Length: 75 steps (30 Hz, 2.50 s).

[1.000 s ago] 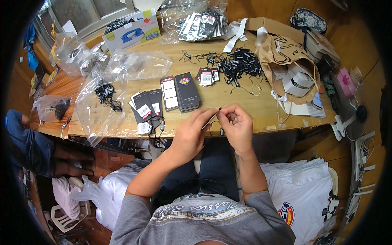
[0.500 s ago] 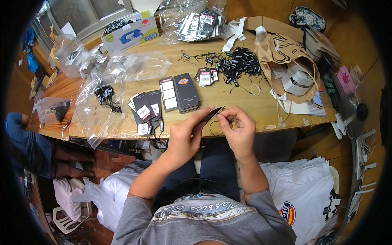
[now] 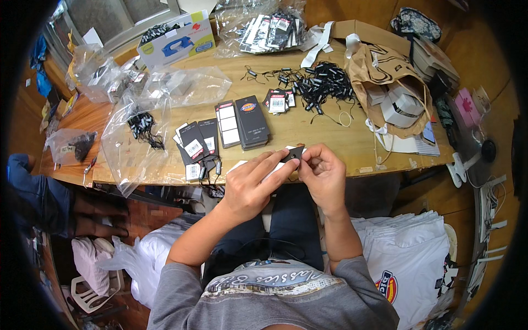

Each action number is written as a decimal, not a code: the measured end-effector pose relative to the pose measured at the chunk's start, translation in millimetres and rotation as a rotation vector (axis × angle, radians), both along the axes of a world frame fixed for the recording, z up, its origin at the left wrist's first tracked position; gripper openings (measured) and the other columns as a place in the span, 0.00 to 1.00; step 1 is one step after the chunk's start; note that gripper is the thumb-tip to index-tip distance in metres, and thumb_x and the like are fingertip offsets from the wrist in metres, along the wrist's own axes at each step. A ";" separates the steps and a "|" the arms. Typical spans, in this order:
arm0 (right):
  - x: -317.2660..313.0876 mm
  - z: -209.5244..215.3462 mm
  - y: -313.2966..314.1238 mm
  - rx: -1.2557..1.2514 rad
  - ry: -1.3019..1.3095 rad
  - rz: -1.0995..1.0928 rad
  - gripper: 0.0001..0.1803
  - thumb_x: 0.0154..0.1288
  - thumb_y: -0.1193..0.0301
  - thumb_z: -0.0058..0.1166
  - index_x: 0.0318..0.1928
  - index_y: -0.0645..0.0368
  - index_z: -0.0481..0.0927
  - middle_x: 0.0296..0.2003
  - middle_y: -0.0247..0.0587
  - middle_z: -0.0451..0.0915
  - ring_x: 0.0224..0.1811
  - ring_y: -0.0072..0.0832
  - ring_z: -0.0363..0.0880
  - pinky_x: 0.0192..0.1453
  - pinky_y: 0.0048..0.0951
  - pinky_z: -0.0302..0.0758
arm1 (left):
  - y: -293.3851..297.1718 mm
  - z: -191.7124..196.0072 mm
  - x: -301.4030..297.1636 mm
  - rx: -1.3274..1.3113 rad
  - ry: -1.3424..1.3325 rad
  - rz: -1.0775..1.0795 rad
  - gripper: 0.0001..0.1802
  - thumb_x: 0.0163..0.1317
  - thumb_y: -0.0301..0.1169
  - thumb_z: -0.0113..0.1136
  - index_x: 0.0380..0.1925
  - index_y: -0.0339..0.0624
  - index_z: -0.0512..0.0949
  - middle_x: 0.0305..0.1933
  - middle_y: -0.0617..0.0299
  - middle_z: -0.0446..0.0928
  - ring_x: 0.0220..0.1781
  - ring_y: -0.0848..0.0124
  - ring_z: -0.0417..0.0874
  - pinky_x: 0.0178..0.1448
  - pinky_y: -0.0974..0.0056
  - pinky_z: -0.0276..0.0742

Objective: The person sits on the floor at a low table and assembles keychains by attaching small black tags to lanyards. They pick up tags and lanyards from the table, thread the lanyard through the tag, and place the finished items on the table.

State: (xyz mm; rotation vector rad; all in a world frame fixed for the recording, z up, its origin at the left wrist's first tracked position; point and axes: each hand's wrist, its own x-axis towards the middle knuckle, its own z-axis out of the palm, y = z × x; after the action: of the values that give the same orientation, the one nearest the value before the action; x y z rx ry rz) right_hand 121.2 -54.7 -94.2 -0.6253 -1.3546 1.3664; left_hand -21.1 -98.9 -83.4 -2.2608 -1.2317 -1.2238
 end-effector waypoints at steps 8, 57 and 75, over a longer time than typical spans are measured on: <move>-2.5 -4.6 4.6 0.224 -0.119 -0.170 0.04 0.50 0.82 0.52 0.25 0.64 0.70 0.20 0.30 0.70 0.20 0.13 0.65 0.22 0.14 0.62 | -8.8 19.7 10.2 -0.568 -0.574 -0.175 0.20 0.46 0.11 0.43 0.41 0.34 0.72 0.43 0.52 0.68 0.43 0.66 0.74 0.48 0.67 0.69; 22.1 -7.1 10.7 0.070 -0.199 0.286 0.05 0.51 0.81 0.51 0.31 0.66 0.75 0.26 0.35 0.73 0.24 0.18 0.69 0.30 0.17 0.67 | -20.2 10.5 -33.5 -0.412 -0.876 -0.222 0.01 0.53 0.18 0.48 0.24 0.31 0.67 0.29 0.56 0.71 0.33 0.75 0.71 0.40 0.74 0.66; 3.6 9.7 -8.4 0.444 -0.293 0.236 0.11 0.46 0.86 0.50 0.32 0.63 0.74 0.26 0.41 0.75 0.27 0.27 0.75 0.32 0.22 0.70 | -31.8 6.3 -8.1 -0.697 -1.076 -0.316 0.02 0.54 0.17 0.45 0.28 0.32 0.67 0.29 0.59 0.70 0.26 0.77 0.72 0.31 0.76 0.68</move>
State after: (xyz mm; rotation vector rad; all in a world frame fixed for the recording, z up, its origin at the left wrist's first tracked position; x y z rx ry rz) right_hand 124.8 -63.1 -84.5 -0.3804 -1.9479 1.1246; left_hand -29.3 -130.8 -77.0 -2.2736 -1.9015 -2.6848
